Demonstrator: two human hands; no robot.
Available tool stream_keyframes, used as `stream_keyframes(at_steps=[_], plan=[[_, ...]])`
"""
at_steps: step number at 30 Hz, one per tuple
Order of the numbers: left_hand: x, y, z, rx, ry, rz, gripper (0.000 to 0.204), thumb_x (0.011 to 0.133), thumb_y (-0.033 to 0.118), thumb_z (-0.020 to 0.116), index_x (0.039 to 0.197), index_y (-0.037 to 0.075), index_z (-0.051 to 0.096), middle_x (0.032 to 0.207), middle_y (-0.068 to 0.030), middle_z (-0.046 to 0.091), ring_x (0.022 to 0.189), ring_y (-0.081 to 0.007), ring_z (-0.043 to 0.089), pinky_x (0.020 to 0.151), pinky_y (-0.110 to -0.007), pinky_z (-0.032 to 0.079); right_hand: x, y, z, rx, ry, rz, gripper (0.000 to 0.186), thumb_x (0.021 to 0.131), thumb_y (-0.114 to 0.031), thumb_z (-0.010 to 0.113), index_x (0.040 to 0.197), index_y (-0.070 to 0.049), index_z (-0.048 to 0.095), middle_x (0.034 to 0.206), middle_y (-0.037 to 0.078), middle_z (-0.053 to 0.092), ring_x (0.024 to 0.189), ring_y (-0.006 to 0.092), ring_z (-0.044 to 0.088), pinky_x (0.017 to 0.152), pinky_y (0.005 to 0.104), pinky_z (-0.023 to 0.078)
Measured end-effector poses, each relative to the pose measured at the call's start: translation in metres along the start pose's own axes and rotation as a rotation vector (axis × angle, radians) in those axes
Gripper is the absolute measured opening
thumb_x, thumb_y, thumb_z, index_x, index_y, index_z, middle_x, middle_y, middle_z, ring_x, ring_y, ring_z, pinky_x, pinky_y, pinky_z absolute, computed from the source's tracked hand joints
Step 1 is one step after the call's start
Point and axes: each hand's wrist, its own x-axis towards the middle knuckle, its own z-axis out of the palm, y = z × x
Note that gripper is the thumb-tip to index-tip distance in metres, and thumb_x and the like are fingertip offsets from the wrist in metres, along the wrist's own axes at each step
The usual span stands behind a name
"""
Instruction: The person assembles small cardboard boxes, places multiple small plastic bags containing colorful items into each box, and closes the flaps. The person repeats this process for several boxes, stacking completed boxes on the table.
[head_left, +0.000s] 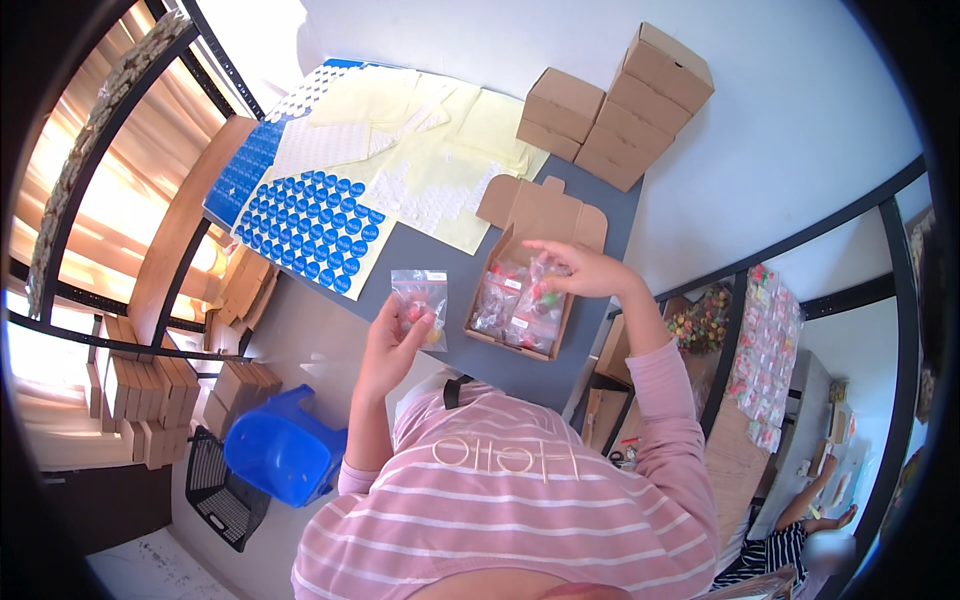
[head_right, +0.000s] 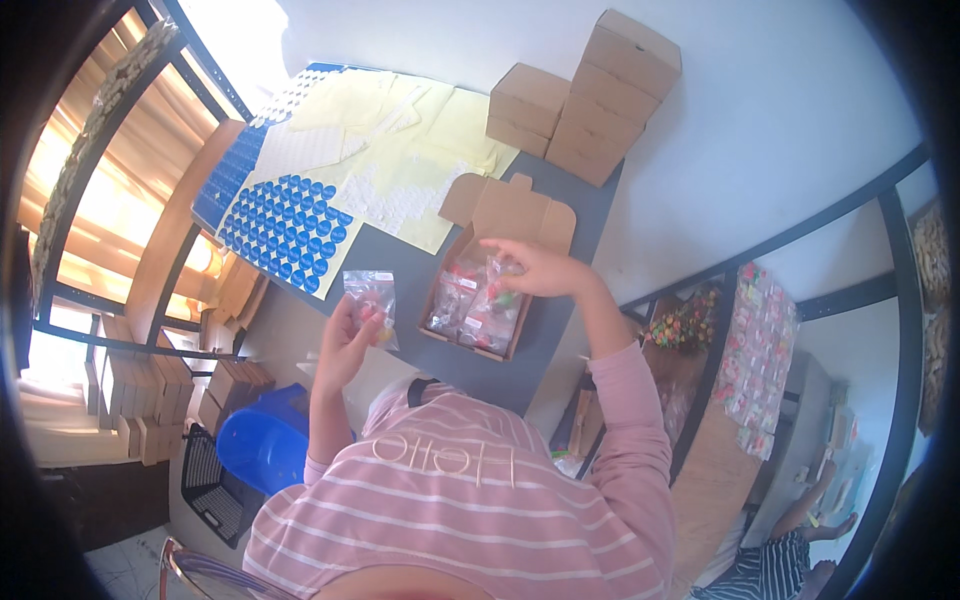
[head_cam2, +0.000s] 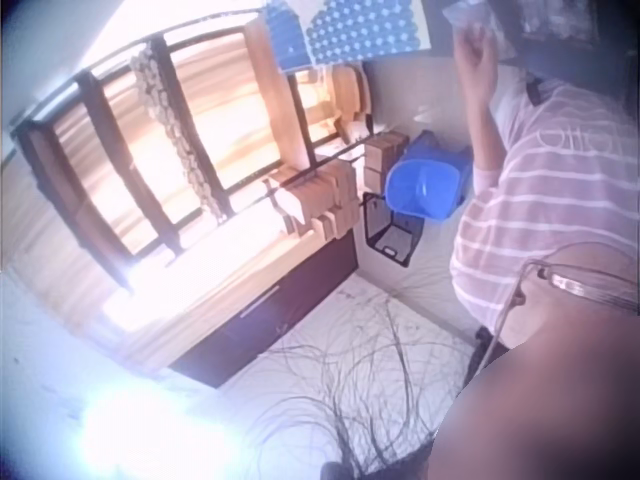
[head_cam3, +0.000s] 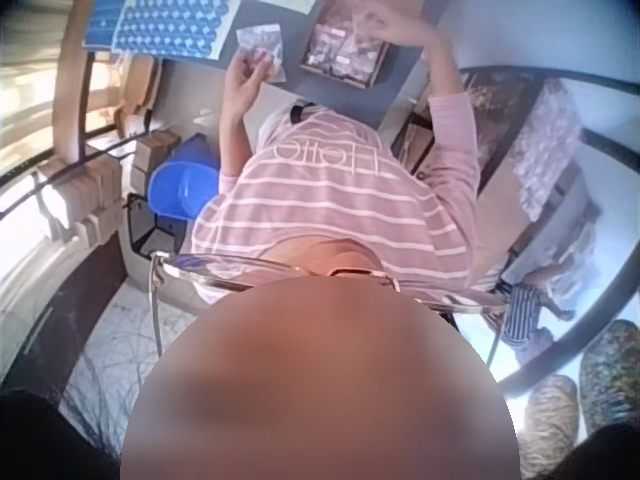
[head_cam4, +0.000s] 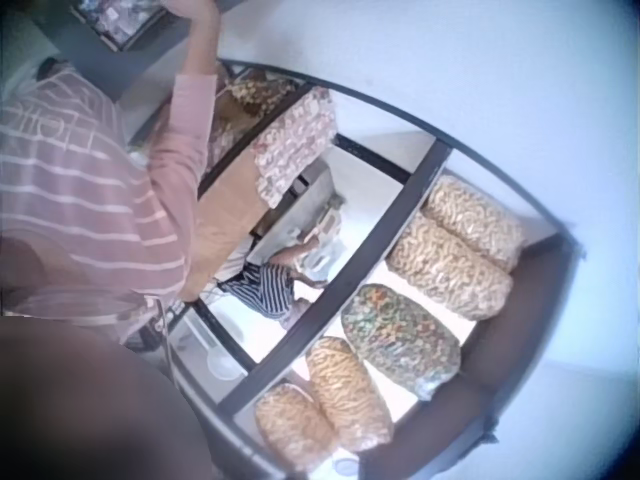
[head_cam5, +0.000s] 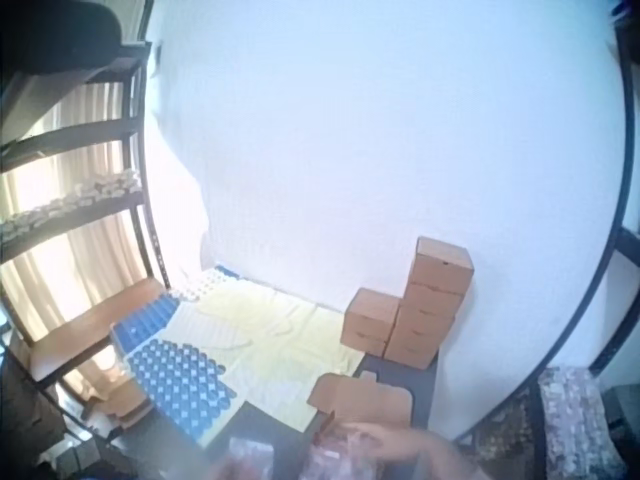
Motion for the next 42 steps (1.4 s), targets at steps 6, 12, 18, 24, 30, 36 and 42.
stream_keyframes(at_steps=[6, 12, 18, 24, 30, 36, 42], plan=[[0.011, 0.009, 0.009, -0.048, -0.107, 0.006, 0.028, 0.093, 0.008, 0.056, 0.119, 0.001, 0.049, 0.100, -0.0022, 0.056, 0.091, -0.0072, 0.054, 0.075, -0.022, 0.047, -0.016, -0.011, 0.010, -0.358, 0.159, 0.042, 0.061, 0.082, -0.012, 0.059, 0.138, -0.007, 0.038, 0.123, 0.017, 0.052, 0.115, 0.0328, 0.050, 0.097, 0.0381, 0.042], [0.028, 0.017, 0.021, 0.011, -0.174, 0.114, 0.027, 0.091, 0.010, 0.059, 0.115, 0.001, 0.051, 0.101, -0.0021, 0.057, 0.091, -0.0068, 0.052, 0.075, -0.022, 0.045, -0.021, -0.013, 0.012, -0.364, 0.188, -0.023, 0.059, 0.083, -0.010, 0.062, 0.137, -0.008, 0.040, 0.118, 0.015, 0.055, 0.113, 0.0277, 0.052, 0.093, 0.0358, 0.044], [0.051, 0.026, 0.027, 0.286, -0.406, 0.119, 0.042, 0.084, 0.013, 0.067, 0.120, 0.002, 0.049, 0.093, -0.0027, 0.059, 0.082, -0.0077, 0.053, 0.067, -0.023, 0.044, -0.009, -0.049, 0.027, 0.084, 0.329, -0.141, 0.051, 0.087, -0.010, 0.062, 0.134, -0.005, 0.044, 0.113, 0.009, 0.058, 0.097, 0.0142, 0.057, 0.084, 0.0297, 0.047], [0.064, 0.045, 0.030, 0.382, -0.447, 0.132, 0.058, 0.082, 0.013, 0.069, 0.130, 0.001, 0.039, 0.099, -0.0079, 0.061, 0.080, -0.0108, 0.058, 0.067, -0.024, 0.046, 0.001, -0.070, 0.033, 0.126, 0.272, -0.155, 0.044, 0.085, -0.009, 0.064, 0.126, -0.003, 0.050, 0.088, 0.000, 0.060, 0.072, 0.0055, 0.054, 0.063, 0.0222, 0.044], [0.098, 0.041, 0.044, -0.170, -0.205, 0.114, 0.059, 0.083, 0.016, 0.071, 0.129, -0.004, 0.038, 0.112, -0.0145, 0.056, 0.090, -0.0148, 0.063, 0.070, -0.025, 0.049, -0.014, -0.067, 0.045, 0.373, 0.502, -0.170, 0.041, 0.082, -0.010, 0.066, 0.120, -0.003, 0.054, 0.078, -0.001, 0.055, 0.062, 0.0048, 0.050, 0.056, 0.0240, 0.041], [0.127, 0.032, 0.062, 0.371, -0.479, 0.292, 0.031, 0.087, 0.018, 0.065, 0.111, 0.003, 0.053, 0.101, -0.0116, 0.062, 0.082, -0.0170, 0.062, 0.074, -0.032, 0.046, -0.042, -0.057, 0.069, -0.254, 0.790, 0.031, 0.043, 0.080, -0.020, 0.069, 0.117, -0.003, 0.055, 0.089, 0.011, 0.059, 0.082, 0.0264, 0.056, 0.074, 0.0356, 0.045], [0.127, 0.025, 0.068, 0.977, -0.595, 0.494, 0.026, 0.089, 0.020, 0.056, 0.113, 0.010, 0.056, 0.118, -0.0073, 0.058, 0.111, -0.0268, 0.052, 0.096, -0.049, 0.029, -0.061, -0.026, 0.086, -0.522, 0.925, 0.059, 0.042, 0.082, -0.021, 0.066, 0.118, -0.003, 0.056, 0.114, 0.011, 0.060, 0.101, 0.0328, 0.051, 0.087, 0.0401, 0.042]])
